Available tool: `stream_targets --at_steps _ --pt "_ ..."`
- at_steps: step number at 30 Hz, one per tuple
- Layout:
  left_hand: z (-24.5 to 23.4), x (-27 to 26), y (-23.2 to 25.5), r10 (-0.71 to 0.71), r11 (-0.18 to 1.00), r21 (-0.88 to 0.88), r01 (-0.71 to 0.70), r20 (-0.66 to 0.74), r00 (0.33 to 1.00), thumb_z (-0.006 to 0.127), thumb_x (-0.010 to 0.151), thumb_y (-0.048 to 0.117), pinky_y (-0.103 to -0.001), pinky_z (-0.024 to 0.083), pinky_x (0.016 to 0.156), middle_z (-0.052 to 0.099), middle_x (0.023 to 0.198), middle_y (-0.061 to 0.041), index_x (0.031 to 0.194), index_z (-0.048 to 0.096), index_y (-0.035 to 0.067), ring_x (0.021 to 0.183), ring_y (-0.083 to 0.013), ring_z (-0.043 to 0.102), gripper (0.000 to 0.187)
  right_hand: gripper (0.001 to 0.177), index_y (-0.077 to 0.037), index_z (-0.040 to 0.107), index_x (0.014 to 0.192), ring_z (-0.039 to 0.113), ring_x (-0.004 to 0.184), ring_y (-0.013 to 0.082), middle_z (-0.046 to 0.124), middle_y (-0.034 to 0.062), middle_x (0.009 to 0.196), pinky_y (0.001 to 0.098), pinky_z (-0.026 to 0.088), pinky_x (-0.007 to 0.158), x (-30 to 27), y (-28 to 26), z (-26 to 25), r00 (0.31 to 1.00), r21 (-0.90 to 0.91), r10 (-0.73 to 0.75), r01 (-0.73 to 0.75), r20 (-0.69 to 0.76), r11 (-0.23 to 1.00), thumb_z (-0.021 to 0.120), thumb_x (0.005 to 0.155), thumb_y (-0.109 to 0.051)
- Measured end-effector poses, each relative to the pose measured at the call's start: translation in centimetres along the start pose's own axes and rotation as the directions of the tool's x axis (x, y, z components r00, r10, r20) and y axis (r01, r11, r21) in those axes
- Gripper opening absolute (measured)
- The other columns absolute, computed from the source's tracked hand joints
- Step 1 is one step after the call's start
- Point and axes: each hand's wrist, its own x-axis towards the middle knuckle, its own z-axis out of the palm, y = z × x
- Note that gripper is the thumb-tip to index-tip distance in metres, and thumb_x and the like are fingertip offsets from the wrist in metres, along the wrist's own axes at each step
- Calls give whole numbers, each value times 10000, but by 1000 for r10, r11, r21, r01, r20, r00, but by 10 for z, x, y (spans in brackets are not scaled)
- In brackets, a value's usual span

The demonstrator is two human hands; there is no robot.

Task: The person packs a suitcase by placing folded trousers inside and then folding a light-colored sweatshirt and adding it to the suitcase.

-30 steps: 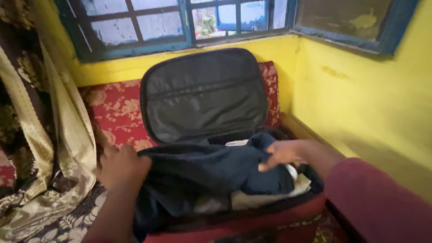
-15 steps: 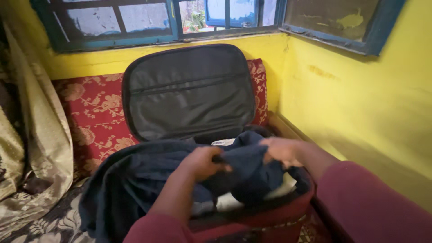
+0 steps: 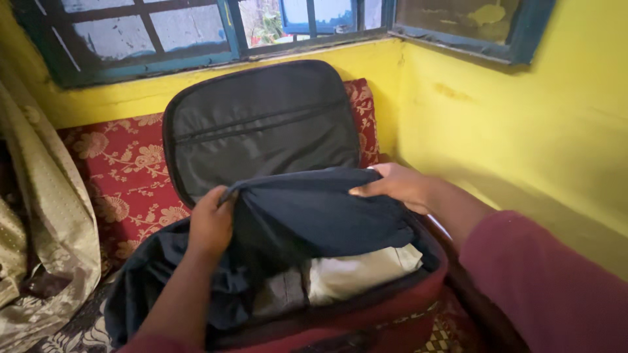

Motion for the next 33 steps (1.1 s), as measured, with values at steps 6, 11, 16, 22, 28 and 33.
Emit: stream_targets --at_steps 6,11,16,22,28,33 --pt "11 -16 -9 -66 997 43 57 258 964 665 823 153 -356 560 835 778 925 -127 1018 752 88 894 -262 742 224 444 -89 736 1138 741 1014 254 783 90 1078 378 563 907 9 46 -46 957 -492 45 -188 -287 850 833 777 -328" --pt "18 -38 43 -336 836 538 104 353 873 679 899 375 -438 518 942 729 1150 -76 1138 760 231 1117 -305 663 291 388 -74 718 1036 687 1029 233 733 102 1055 378 534 892 20 105 -69 961 -748 -51 -177 -271 639 875 730 -251" --pt "36 -35 72 -203 793 609 -19 295 934 686 873 381 -463 456 1014 667 1240 -40 1174 691 219 1231 -256 596 342 333 -75 726 934 698 959 235 739 88 984 373 536 834 26 103 -71 990 -733 -70 -41 -120 680 849 628 -125" --pt "101 -35 62 86 893 393 -219 329 941 745 806 507 -543 363 1070 542 1404 -70 1324 594 198 1343 -296 453 622 438 -72 766 1049 737 954 236 783 89 1013 365 583 842 8 69 -19 983 -729 184 -129 -4 673 837 618 -98" --pt "145 -49 83 -73 854 457 -249 578 813 789 776 452 -644 226 1120 286 1668 -40 1463 504 265 1521 -291 241 767 567 -111 719 1198 732 1006 257 761 103 1100 391 594 856 -6 54 -6 908 -780 417 -236 35 580 813 640 -82" --pt "144 -57 87 -94 829 449 -334 700 708 713 880 405 -645 214 1203 551 1515 -8 1307 620 280 1492 -215 392 454 603 -111 710 1173 712 1041 221 750 71 1116 353 592 882 -8 71 -30 930 -609 361 -244 74 754 776 590 29"
